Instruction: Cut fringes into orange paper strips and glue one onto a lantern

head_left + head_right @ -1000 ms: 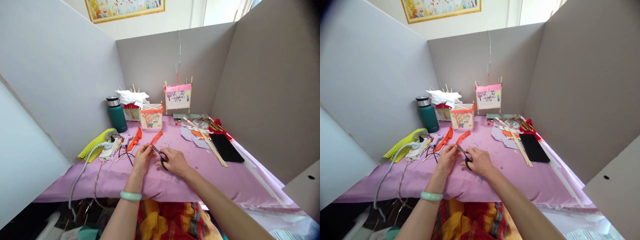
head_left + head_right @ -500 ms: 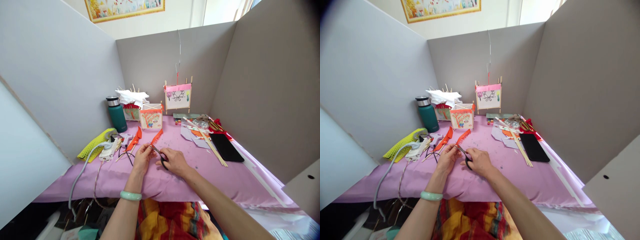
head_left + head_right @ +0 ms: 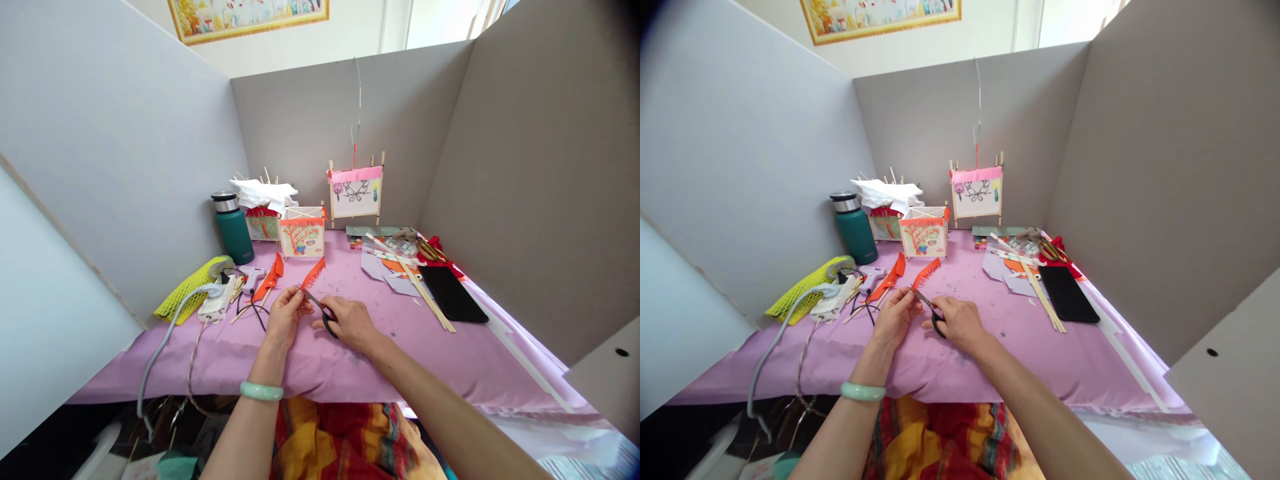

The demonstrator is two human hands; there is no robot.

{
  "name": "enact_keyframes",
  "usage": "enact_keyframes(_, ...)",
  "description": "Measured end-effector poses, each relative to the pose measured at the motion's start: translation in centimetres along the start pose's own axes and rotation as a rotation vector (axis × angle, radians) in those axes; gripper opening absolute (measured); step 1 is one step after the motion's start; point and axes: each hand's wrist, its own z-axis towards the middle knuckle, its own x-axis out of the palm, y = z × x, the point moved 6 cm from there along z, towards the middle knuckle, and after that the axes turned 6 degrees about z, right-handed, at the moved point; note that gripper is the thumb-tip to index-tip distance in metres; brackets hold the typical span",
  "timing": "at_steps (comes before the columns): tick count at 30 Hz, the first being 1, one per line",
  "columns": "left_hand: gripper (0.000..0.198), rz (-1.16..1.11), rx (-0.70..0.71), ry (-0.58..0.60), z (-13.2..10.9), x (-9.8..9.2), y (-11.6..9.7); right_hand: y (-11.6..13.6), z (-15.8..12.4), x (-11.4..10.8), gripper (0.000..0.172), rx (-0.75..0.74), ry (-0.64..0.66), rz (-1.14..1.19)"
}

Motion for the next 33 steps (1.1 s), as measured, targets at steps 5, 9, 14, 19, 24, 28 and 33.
enact_keyframes(5,0.032,0.003,0.001,0.002,0.01,-0.03,0.08,-0.13,-0.05,0.06,0.034,0.004,-0.006,-0.008)
enact_keyframes(9,0.032,0.005,0.001,0.002,0.01,-0.01,0.02,-0.17,-0.08,0.1,0.033,0.006,-0.008,-0.013)
enact_keyframes(14,0.031,0.006,0.001,-0.004,0.01,-0.03,-0.05,-0.22,-0.08,0.07,0.033,0.012,-0.01,-0.013)
enact_keyframes(19,0.03,0.006,0.004,-0.003,0.01,-0.1,0.01,-0.13,-0.08,-0.04,0.033,0.015,-0.013,-0.006)
enact_keyframes(24,0.031,0.016,0.0,0.005,-0.04,-0.13,0.1,0.06,-0.08,-0.18,0.037,0.008,-0.021,0.01)
enact_keyframes(28,0.028,0.037,-0.014,0.028,-0.18,0.09,0.09,0.13,-0.1,-0.31,0.038,0.005,-0.028,0.014)
enact_keyframes(33,0.026,0.062,-0.021,0.059,-0.37,0.44,-0.08,0.21,-0.12,-0.43,0.038,0.001,-0.034,0.018)
